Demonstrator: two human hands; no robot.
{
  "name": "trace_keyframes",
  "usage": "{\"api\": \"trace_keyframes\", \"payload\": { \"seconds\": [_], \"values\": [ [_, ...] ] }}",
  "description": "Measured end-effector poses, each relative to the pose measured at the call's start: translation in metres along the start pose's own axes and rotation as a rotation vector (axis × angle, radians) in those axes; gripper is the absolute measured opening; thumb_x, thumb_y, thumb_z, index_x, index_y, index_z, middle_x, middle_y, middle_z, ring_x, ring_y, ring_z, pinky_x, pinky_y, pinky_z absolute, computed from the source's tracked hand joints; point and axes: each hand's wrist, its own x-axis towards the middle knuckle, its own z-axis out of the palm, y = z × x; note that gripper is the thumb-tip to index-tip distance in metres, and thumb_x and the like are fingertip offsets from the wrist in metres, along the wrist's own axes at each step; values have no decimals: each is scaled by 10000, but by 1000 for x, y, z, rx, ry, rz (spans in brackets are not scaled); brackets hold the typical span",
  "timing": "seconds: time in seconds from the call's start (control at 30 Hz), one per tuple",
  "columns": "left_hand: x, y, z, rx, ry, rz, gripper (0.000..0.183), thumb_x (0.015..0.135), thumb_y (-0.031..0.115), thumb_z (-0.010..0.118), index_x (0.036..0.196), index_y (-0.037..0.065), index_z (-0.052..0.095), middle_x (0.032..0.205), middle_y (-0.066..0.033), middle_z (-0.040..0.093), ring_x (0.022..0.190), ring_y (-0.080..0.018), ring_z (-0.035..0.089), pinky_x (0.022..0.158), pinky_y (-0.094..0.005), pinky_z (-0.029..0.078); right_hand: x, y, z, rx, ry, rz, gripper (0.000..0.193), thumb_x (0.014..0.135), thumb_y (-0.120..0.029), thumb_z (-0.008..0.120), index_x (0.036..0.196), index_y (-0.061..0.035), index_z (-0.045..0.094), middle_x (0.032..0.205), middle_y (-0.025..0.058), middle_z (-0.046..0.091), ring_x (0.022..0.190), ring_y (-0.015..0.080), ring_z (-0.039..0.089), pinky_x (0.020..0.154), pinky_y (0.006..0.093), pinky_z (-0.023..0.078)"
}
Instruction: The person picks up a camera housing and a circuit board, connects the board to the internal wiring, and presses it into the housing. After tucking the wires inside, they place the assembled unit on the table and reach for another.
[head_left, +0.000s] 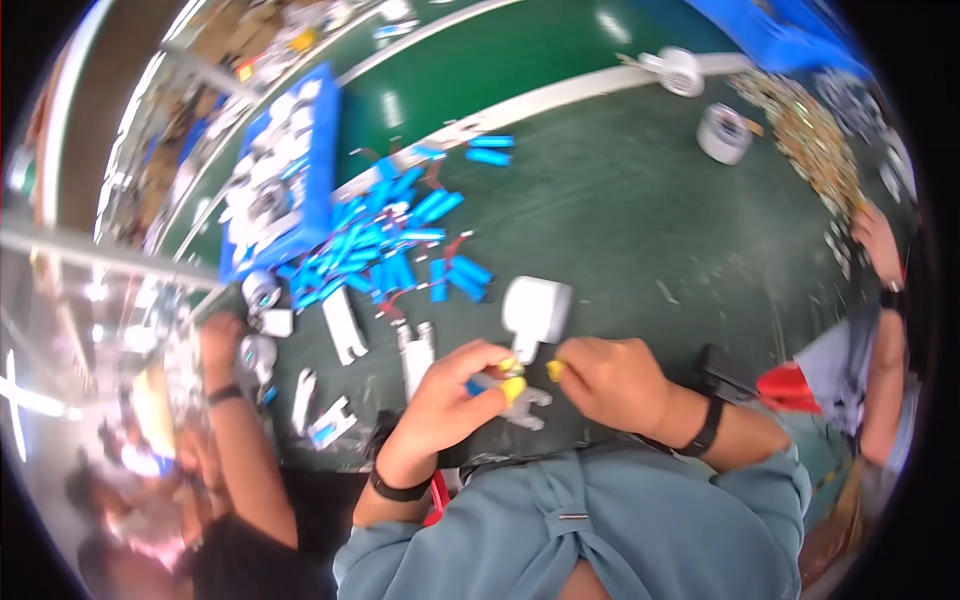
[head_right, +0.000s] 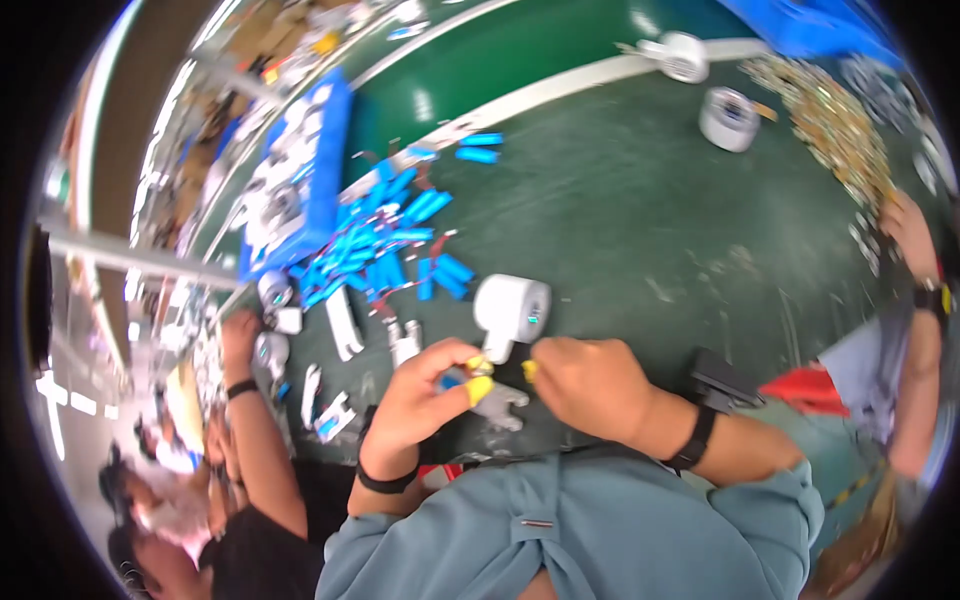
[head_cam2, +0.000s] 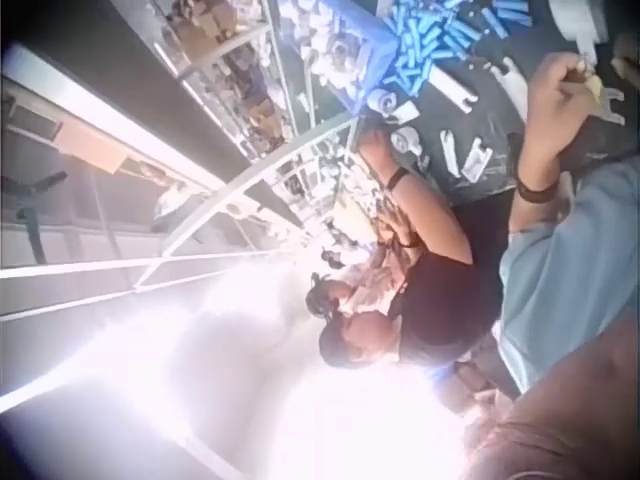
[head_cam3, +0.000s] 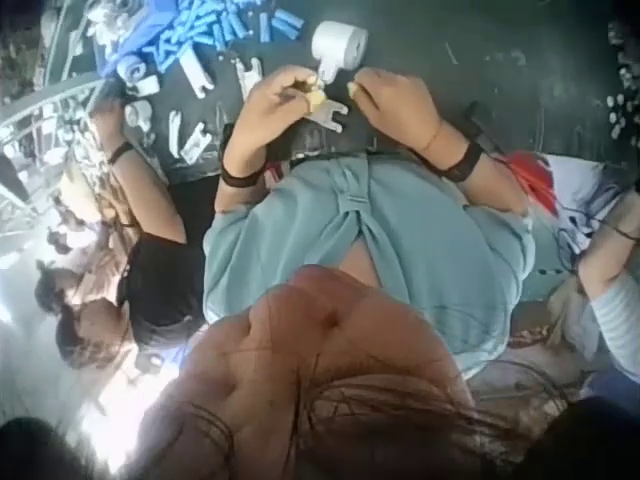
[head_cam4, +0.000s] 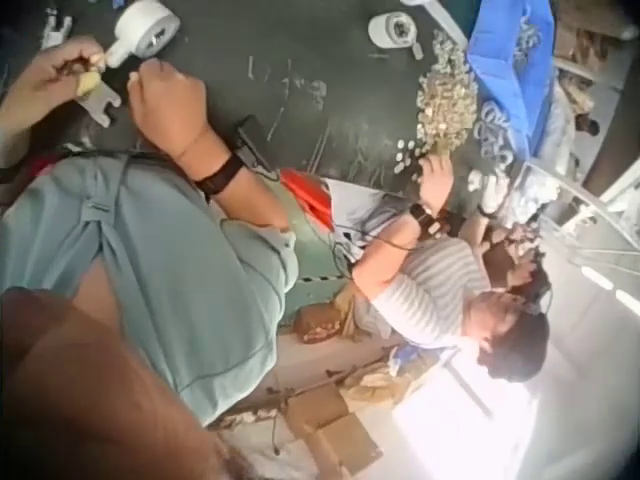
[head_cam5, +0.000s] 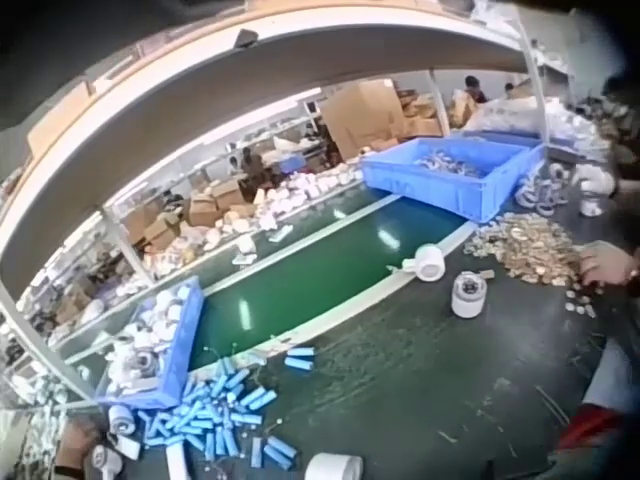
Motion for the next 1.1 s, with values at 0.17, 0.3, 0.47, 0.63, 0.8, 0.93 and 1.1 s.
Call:
{"api": "trace_keyframes", "payload": {
  "seconds": [0.17,0.3,0.47,0.63,0.8,0.93,1.1],
  "values": [
    [-25,14,-21,-508,79,-185,293,843,12,663,1122,-23,580,1047,-42,613,998,-125,577,873,-270,454,3,-6,-6,6,-4,56,92,797,-99,633,846,-63,564,730,100,611,630,305,617,529,399,481],
    [-66,10,-72,-482,362,-75,394,785,77,717,1145,-25,594,1061,-86,650,944,-172,628,845,-297,501,4,-5,-5,4,10,12,100,785,-91,632,840,-70,551,714,81,592,605,277,601,510,373,474],
    [-97,30,-178,157,912,-132,199,853,123,587,986,-8,657,856,-28,652,768,-94,576,701,-218,438,5,-2,-4,5,9,17,97,782,-82,630,841,-68,555,705,77,592,590,273,594,501,366,470],
    [-168,-21,-333,912,1222,-469,241,808,167,620,981,14,688,787,-34,659,689,-93,566,613,-264,444,6,-5,-3,-16,13,10,92,781,-78,627,838,-69,555,699,72,597,578,272,591,494,362,467],
    [-188,-70,-370,980,1209,-872,257,811,147,601,1019,20,682,803,-96,679,690,-133,613,638,-279,466,7,-4,-3,-21,19,7,95,781,-78,628,848,-70,560,707,67,611,578,264,597,490,355,465],
    [-148,-83,-310,1072,1338,-492,294,826,202,615,1037,10,687,830,-116,694,749,-174,652,690,-295,499,8,-4,-3,-24,3,33,99,783,-81,630,854,-70,562,716,65,619,584,260,604,491,352,467],
    [-60,-25,-138,724,715,-249,228,850,102,615,1048,-5,651,847,-86,660,746,-116,598,680,-266,479,7,-4,-4,-4,-4,72,105,786,-69,635,862,-66,562,709,83,611,585,274,604,500,365,461]
  ]
}}
